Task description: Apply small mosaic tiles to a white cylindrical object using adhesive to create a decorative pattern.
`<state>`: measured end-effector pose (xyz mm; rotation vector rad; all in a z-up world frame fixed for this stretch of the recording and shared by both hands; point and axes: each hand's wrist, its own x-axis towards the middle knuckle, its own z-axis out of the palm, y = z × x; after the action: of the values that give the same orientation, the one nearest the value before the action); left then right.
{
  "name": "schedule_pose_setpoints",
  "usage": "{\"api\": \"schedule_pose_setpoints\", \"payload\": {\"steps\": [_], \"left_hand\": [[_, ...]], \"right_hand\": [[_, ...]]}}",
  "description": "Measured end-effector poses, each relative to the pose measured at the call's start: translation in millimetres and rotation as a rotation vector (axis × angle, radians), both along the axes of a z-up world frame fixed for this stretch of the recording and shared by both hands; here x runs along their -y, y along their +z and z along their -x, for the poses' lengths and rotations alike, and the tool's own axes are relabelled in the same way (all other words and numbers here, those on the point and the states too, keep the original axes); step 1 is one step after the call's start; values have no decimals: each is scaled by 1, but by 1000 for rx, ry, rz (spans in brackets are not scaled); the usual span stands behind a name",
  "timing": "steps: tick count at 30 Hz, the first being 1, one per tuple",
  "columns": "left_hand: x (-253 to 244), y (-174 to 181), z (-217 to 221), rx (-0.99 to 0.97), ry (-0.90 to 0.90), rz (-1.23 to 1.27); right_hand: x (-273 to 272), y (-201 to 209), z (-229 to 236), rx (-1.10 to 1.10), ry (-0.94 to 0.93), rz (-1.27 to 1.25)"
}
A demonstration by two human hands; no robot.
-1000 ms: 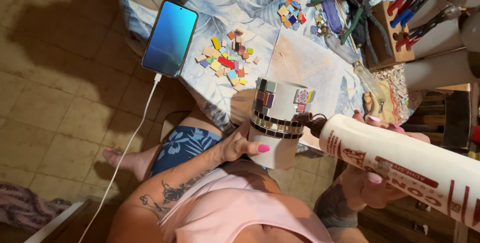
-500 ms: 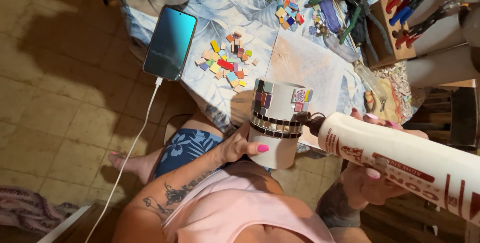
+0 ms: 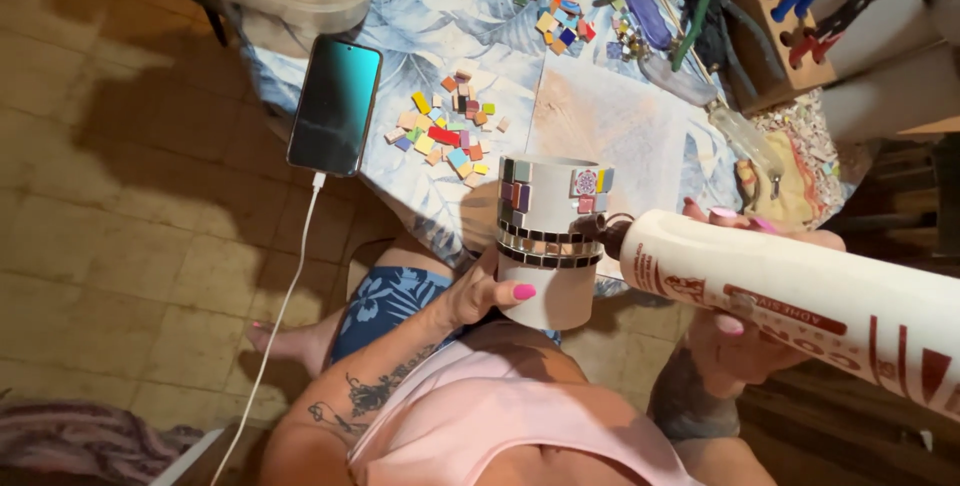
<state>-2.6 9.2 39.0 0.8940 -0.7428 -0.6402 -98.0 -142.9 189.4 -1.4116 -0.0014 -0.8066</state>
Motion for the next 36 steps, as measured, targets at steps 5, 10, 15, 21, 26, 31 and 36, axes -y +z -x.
{"api": "schedule_pose_setpoints", "payload": {"steps": [5, 10, 15, 21, 26, 31, 36], "left_hand": [[3, 4, 2, -51, -26, 81], [3, 0, 4, -70, -47, 59], [5, -6, 6, -145, -78, 82], [6, -13, 7, -195, -144, 110], [6, -7, 5, -109, -117, 89], [7, -2, 9, -163, -144, 85], [12, 13, 7, -53, -52, 39]], "right_hand": [[49, 11, 0, -276, 542, -791], [5, 0, -5, 64, 176, -25], [13, -6, 0, 10, 93, 64], [28, -21, 13, 86, 398, -462], [20, -10, 1, 48, 147, -61], [14, -2, -9, 95, 47, 82], [41, 23, -38, 54, -150, -604]]}}
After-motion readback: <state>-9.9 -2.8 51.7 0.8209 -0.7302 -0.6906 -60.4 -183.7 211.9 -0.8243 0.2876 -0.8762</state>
